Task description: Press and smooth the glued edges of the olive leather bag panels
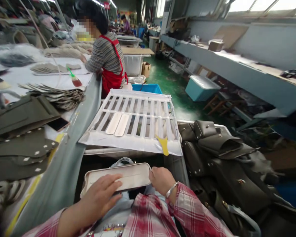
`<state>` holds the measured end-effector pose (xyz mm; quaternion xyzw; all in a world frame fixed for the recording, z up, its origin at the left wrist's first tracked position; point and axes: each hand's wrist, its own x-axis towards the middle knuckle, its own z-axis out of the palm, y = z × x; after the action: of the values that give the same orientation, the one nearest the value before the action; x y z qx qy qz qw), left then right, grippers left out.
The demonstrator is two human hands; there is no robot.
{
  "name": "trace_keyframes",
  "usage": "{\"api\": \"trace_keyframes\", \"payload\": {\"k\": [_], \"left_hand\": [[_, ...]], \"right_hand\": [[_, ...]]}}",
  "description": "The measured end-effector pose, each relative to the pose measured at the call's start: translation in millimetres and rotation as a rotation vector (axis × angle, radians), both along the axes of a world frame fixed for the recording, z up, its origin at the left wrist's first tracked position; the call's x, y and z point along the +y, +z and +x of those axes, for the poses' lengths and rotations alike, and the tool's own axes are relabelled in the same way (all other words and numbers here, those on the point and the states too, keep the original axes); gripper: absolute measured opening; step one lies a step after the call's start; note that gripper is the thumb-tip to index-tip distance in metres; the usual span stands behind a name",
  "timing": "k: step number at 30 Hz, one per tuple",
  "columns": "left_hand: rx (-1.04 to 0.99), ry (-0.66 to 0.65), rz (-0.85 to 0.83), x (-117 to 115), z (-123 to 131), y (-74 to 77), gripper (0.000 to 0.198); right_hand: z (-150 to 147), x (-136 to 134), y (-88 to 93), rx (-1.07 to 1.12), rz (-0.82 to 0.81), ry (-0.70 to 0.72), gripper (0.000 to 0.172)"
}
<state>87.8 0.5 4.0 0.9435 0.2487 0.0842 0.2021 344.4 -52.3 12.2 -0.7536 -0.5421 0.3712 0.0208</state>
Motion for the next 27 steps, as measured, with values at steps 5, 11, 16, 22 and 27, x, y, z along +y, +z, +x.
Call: {"api": "trace_keyframes", "payload": {"k": [5,11,16,22,27], "left_hand": [[0.174,-0.218,-0.072,0.7,68.8,-8.4,0.065],[0.214,-0.229,-0.091,7.8,74.0,-11.4,0.066],[0.218,-0.224,-0.105,6.6,72.8,-7.1,0.064],[0.224,-0.206,-0.129,5.9,75.3,-7.3,0.068],[0.265,-0.225,-0.131,6.6,77.8,-6.4,0.070]], "right_hand": [[0.4,4.3,-1.9,0.062,-0.016,-0.012,0.031],[6.7,12.4,-10.0,0.212,-0.097,-0.110,0.029],[23.7,7.5,-25.5,0.678,-0.221,-0.340,0.039],[30.5,-3.2,-39.7,0.951,-0.165,-0.443,0.050],[15.3,2.2,-27.9,0.368,-0.045,-0.205,0.034]]}}
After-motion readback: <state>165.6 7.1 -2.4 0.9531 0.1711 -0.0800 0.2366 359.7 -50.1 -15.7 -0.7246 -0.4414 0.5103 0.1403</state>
